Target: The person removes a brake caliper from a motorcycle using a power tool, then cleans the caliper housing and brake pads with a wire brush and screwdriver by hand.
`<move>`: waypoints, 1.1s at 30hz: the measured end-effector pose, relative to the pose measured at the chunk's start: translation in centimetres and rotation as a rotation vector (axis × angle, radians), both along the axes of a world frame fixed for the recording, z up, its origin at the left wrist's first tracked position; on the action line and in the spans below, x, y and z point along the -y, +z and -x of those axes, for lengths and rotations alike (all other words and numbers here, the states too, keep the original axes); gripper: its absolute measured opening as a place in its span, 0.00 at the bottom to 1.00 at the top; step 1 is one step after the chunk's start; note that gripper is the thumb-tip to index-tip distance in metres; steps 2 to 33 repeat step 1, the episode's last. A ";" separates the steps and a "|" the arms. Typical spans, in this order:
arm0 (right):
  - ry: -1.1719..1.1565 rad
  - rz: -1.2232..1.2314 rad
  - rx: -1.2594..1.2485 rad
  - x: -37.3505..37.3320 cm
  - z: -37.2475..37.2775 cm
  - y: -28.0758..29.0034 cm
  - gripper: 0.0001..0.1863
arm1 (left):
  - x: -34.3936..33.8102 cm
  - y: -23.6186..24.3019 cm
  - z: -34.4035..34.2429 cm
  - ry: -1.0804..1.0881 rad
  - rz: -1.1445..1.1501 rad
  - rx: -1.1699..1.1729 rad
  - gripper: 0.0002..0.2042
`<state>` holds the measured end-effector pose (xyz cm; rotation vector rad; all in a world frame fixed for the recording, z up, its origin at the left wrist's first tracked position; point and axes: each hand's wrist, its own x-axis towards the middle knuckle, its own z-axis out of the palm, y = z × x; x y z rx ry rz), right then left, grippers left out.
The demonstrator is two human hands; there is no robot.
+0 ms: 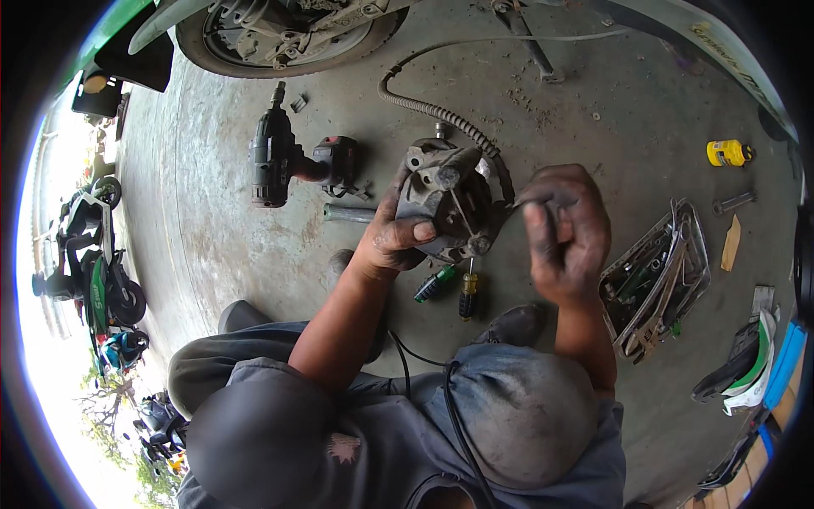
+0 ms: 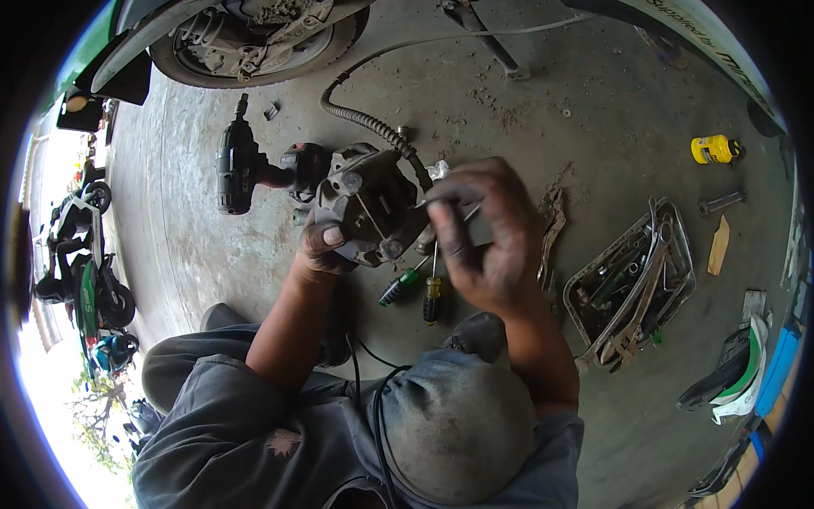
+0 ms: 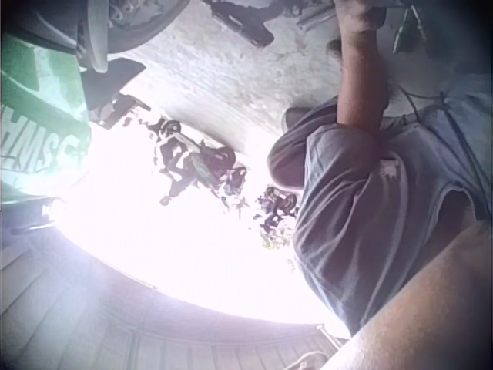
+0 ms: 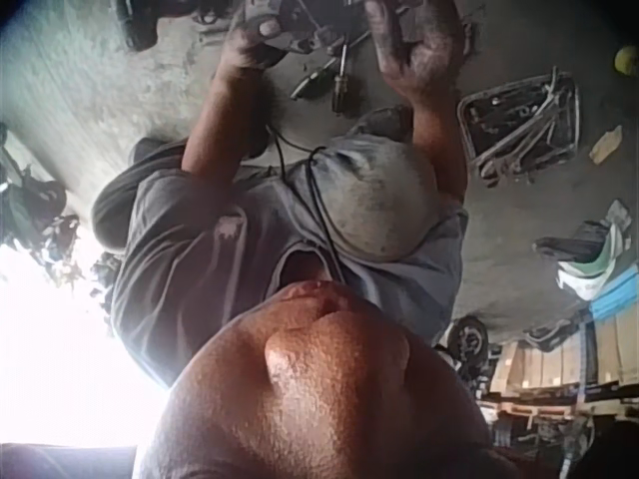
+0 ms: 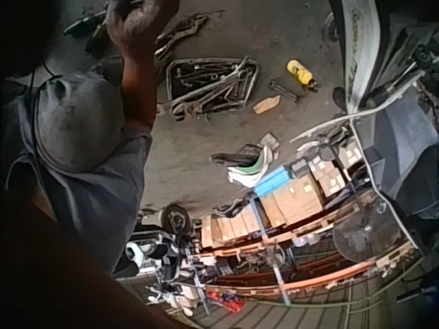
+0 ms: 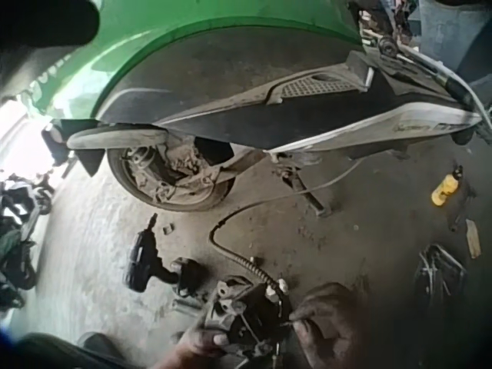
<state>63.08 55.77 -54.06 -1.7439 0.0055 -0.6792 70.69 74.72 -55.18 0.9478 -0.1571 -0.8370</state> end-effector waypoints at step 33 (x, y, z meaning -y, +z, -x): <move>0.119 0.100 0.055 0.1 0.3 0.9 0.11 | 0.3 0.0 -0.2 -0.058 -0.010 0.020 0.51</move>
